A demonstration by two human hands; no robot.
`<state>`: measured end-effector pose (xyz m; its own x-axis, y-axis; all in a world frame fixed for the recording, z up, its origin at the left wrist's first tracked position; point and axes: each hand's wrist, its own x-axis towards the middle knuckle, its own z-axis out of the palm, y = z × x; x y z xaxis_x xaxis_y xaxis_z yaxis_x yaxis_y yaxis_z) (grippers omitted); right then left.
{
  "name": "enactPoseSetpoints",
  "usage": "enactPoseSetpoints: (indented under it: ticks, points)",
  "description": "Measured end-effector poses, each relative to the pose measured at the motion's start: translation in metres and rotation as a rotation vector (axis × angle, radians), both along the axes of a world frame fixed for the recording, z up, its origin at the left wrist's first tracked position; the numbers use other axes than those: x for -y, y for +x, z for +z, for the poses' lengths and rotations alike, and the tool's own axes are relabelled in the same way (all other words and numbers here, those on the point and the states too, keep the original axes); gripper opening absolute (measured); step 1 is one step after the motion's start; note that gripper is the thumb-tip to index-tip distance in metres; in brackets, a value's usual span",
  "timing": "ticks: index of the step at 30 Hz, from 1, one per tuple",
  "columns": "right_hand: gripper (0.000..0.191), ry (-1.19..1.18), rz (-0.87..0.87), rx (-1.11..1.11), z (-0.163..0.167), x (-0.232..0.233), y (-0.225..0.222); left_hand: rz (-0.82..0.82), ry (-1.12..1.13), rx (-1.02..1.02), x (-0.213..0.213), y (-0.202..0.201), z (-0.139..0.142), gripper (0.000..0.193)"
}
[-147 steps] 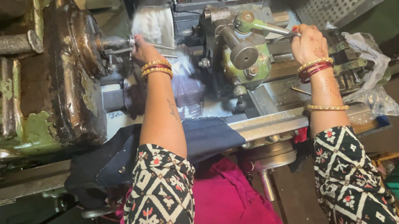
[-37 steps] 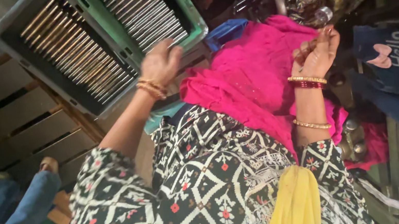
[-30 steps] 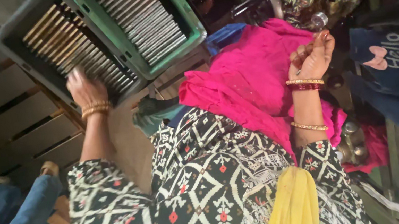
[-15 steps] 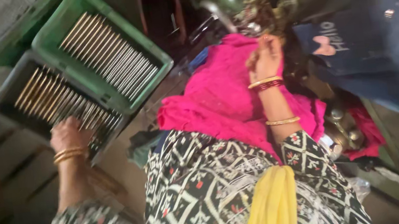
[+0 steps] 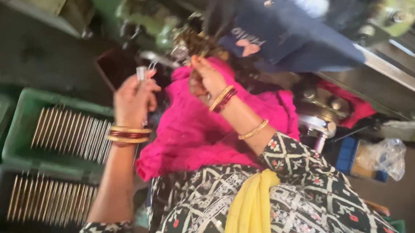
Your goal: The person operates a metal lathe to machine cylindrical metal rods. They load a rod into the chuck, engage the cutting tool, and run the lathe while coolant sprays. After machining, they remove the rod and place it into a green bin, repeating the cycle.
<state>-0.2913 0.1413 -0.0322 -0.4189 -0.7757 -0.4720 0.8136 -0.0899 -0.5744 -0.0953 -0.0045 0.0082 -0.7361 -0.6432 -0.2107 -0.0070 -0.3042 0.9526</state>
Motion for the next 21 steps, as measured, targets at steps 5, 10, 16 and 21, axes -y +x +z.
enactPoseSetpoints:
  ticks: [5, 10, 16, 21]
  points:
    - [0.020, -0.018, -0.020, 0.055, 0.040, -0.011, 0.015, -0.189, 0.041, -0.115, -0.041, -0.057, 0.067, 0.058]
    - [0.024, -0.091, 0.001, -0.048, 0.059, -0.017, 0.022, -0.245, 0.215, -0.140, -0.048, -0.068, 0.087, 0.052]
    - [0.004, 0.166, -0.434, -1.848, 0.089, -0.043, 0.012, -0.217, 0.536, -0.130, -0.069, -0.080, 0.086, 0.033]
    - [0.021, 0.105, -0.228, -0.774, 0.109, -0.074, 0.005, 0.178, -1.468, -0.202, -0.097, -0.099, 0.100, 0.029]
